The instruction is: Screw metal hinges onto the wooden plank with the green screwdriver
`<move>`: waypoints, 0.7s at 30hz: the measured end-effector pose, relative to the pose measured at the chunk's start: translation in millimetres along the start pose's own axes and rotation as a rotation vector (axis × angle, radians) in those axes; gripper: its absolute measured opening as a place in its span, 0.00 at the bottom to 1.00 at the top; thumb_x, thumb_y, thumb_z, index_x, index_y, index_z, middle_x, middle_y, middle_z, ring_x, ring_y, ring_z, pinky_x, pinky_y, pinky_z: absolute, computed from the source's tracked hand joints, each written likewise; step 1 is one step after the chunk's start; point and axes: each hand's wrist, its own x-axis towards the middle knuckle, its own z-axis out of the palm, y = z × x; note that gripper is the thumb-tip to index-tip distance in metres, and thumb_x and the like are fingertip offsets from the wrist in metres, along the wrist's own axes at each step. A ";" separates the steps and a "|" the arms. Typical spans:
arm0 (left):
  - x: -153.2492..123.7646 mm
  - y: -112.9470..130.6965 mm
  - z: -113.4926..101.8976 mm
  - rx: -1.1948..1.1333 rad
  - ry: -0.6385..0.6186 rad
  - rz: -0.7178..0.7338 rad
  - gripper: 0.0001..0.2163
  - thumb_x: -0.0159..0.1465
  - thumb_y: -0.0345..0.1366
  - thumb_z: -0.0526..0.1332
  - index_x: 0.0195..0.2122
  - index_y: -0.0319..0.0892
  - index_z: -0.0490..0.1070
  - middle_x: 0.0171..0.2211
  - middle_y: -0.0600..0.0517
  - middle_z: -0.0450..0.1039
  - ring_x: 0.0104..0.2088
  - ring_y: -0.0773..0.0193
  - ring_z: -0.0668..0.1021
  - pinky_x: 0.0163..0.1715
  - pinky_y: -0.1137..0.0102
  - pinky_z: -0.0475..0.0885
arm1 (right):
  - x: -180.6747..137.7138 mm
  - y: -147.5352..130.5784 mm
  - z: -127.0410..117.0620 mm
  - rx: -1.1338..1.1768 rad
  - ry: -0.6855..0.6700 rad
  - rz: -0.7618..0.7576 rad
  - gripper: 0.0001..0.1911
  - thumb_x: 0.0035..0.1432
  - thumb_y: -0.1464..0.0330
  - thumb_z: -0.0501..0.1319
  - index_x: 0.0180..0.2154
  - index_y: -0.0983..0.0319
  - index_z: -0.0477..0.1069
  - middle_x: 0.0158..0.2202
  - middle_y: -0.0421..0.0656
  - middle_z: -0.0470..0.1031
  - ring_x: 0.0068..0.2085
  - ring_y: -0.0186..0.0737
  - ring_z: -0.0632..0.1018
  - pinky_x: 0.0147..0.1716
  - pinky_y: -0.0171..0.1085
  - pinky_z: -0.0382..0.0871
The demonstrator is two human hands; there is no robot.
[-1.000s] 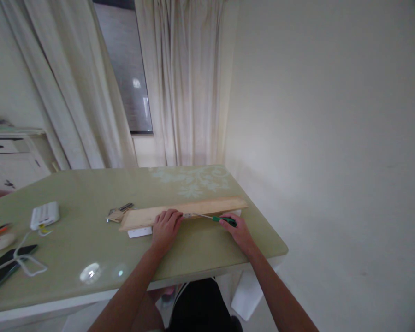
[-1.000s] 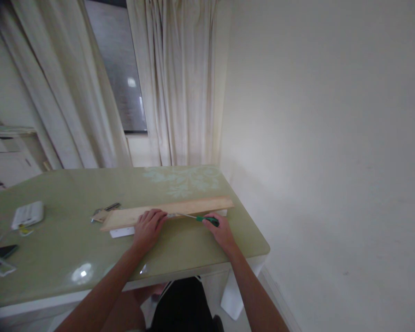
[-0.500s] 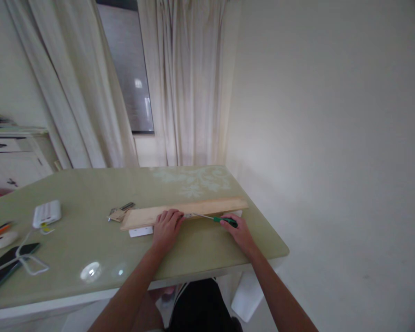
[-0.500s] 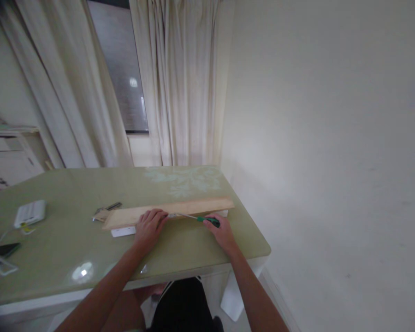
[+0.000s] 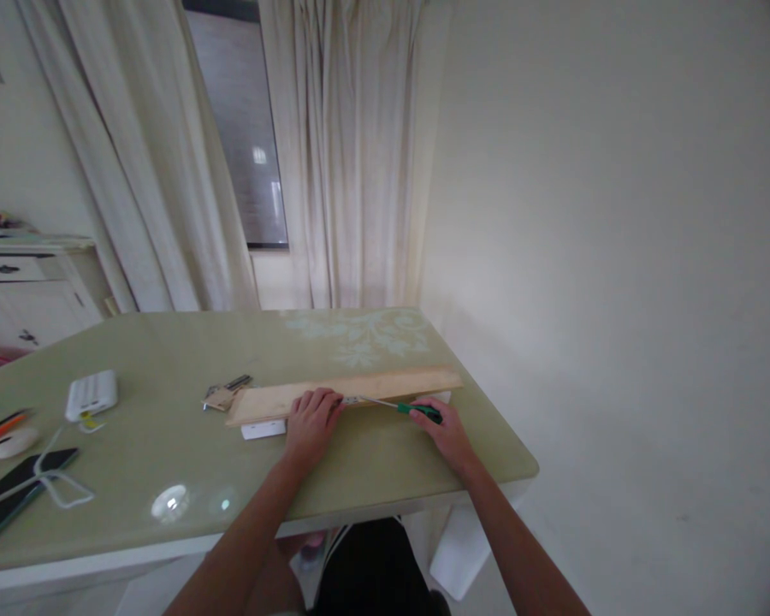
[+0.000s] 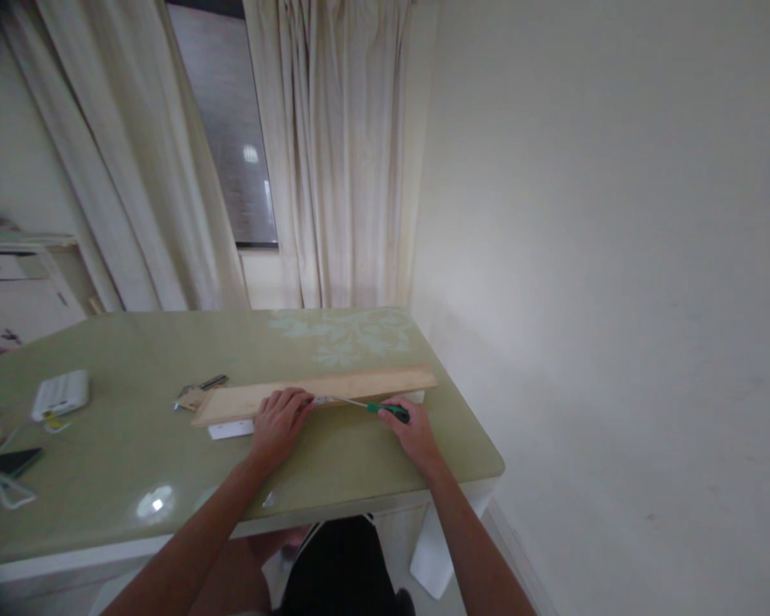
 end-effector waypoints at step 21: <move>-4.4 2.8 -6.0 -0.041 -0.001 0.024 0.12 0.74 0.44 0.59 0.52 0.46 0.76 0.52 0.44 0.80 0.52 0.49 0.78 0.54 0.55 0.69 | -2.8 -16.2 0.5 0.014 0.237 -0.049 0.21 0.59 0.47 0.65 0.37 0.57 0.72 0.31 0.44 0.76 0.32 0.44 0.76 0.33 0.41 0.72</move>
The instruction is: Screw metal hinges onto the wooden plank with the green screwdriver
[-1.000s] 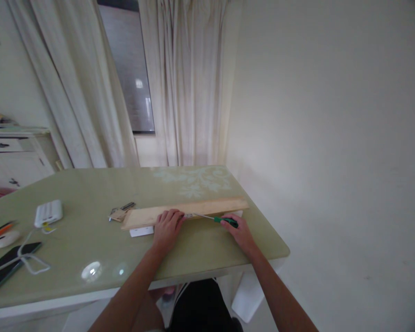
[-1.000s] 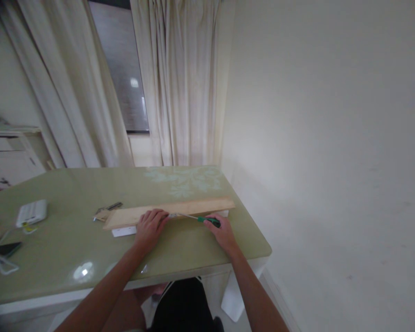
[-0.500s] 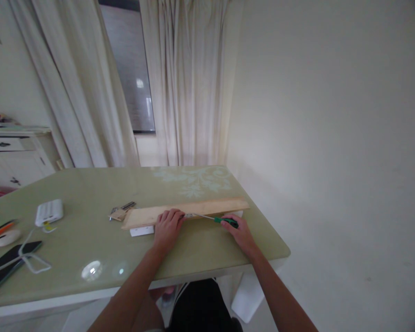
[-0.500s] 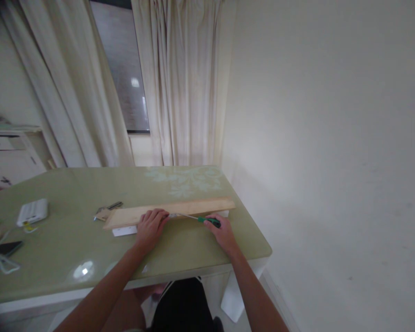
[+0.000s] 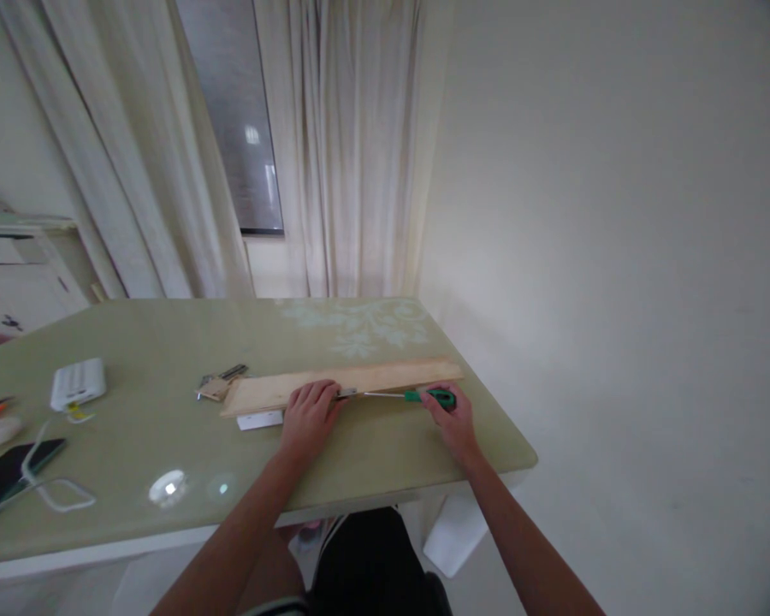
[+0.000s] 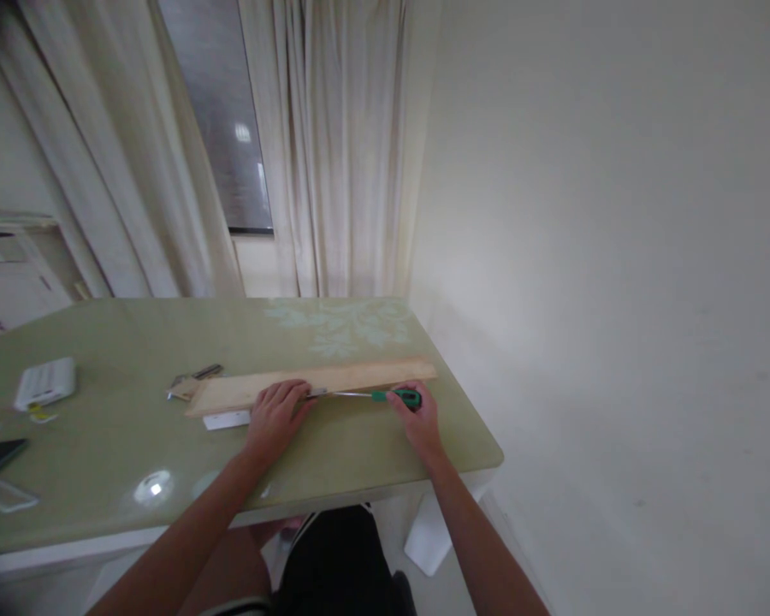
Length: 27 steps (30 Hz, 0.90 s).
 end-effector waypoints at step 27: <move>2.2 0.3 -0.9 -0.065 0.023 -0.052 0.08 0.73 0.40 0.61 0.46 0.48 0.80 0.47 0.47 0.82 0.48 0.52 0.80 0.49 0.57 0.70 | 110.6 -143.9 64.0 -0.717 -0.499 -0.336 0.15 0.64 0.53 0.64 0.36 0.58 0.75 0.32 0.43 0.81 0.33 0.41 0.76 0.32 0.35 0.61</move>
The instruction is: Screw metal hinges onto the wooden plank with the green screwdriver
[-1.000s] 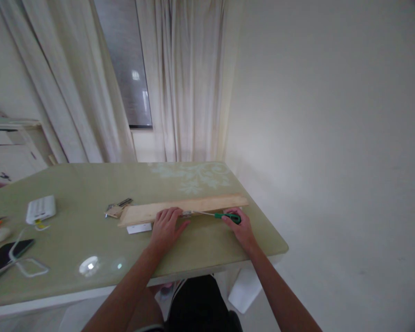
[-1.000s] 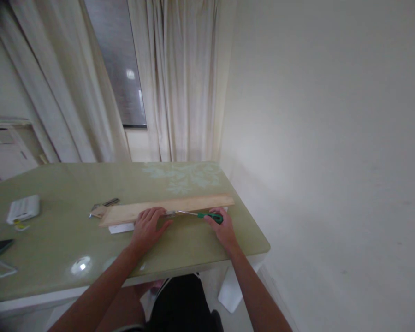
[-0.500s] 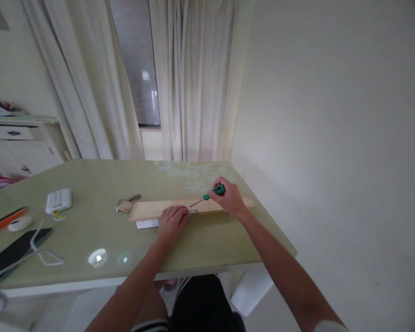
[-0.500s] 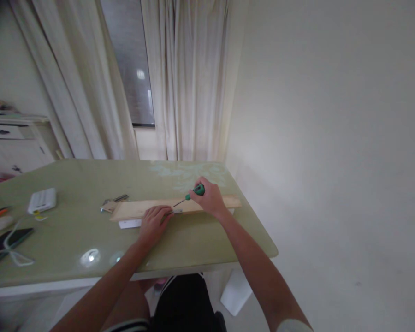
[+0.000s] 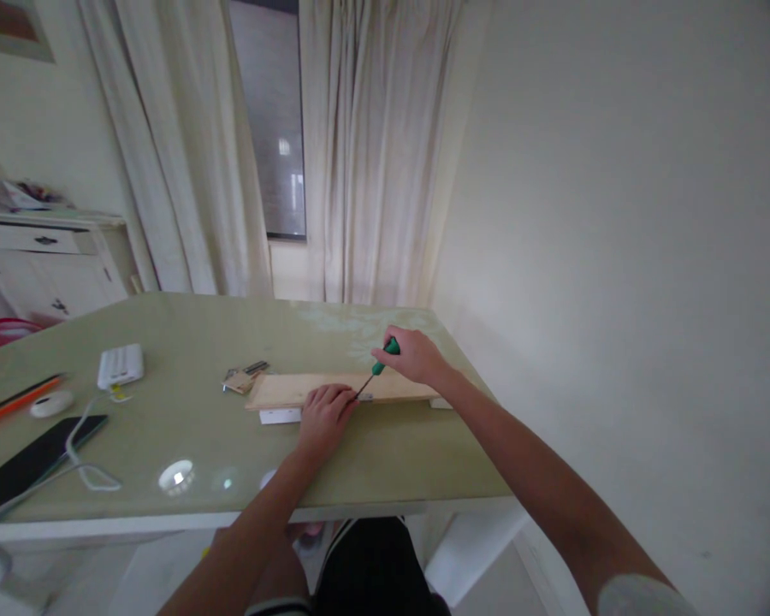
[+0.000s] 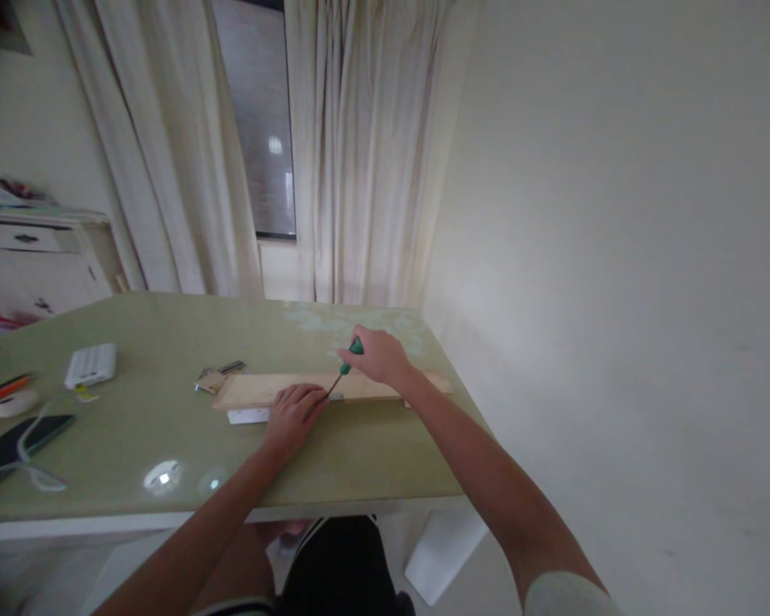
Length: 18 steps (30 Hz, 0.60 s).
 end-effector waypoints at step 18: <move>-0.1 -1.2 4.3 0.027 0.003 -0.005 0.06 0.73 0.38 0.62 0.44 0.47 0.79 0.43 0.49 0.82 0.45 0.56 0.78 0.48 0.60 0.68 | 62.0 -38.9 -32.3 -0.178 -0.483 -0.397 0.14 0.72 0.61 0.59 0.49 0.61 0.77 0.45 0.46 0.85 0.40 0.39 0.80 0.37 0.33 0.64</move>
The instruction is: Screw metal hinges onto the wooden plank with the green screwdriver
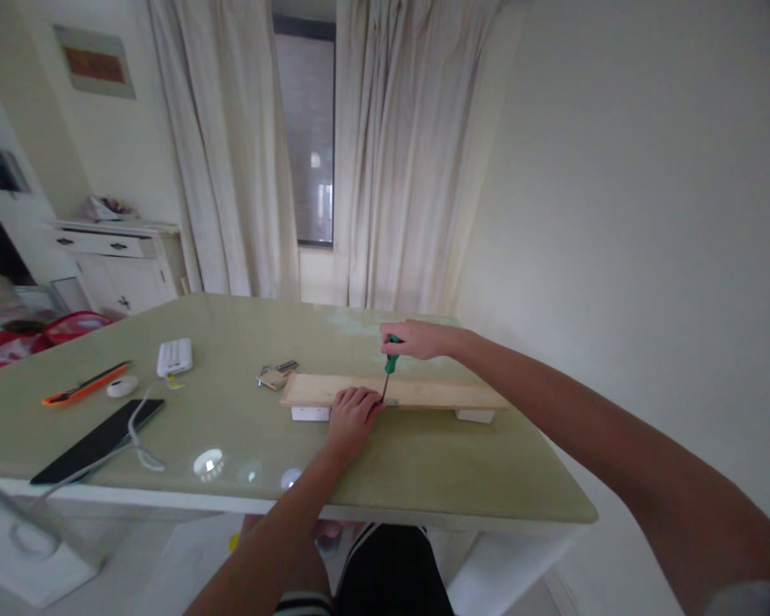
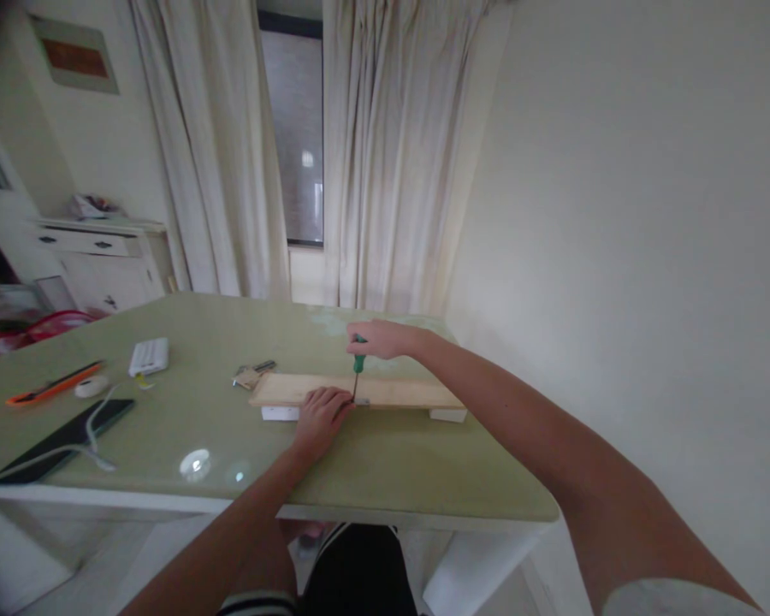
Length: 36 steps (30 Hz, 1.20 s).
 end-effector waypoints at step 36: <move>-1.2 -4.0 0.3 -0.005 0.002 0.001 0.09 0.73 0.42 0.60 0.45 0.47 0.78 0.44 0.47 0.82 0.45 0.52 0.79 0.48 0.57 0.69 | 5.1 -20.6 -11.1 -0.137 -0.060 -0.007 0.13 0.72 0.65 0.55 0.49 0.58 0.77 0.53 0.47 0.83 0.47 0.42 0.80 0.40 0.35 0.65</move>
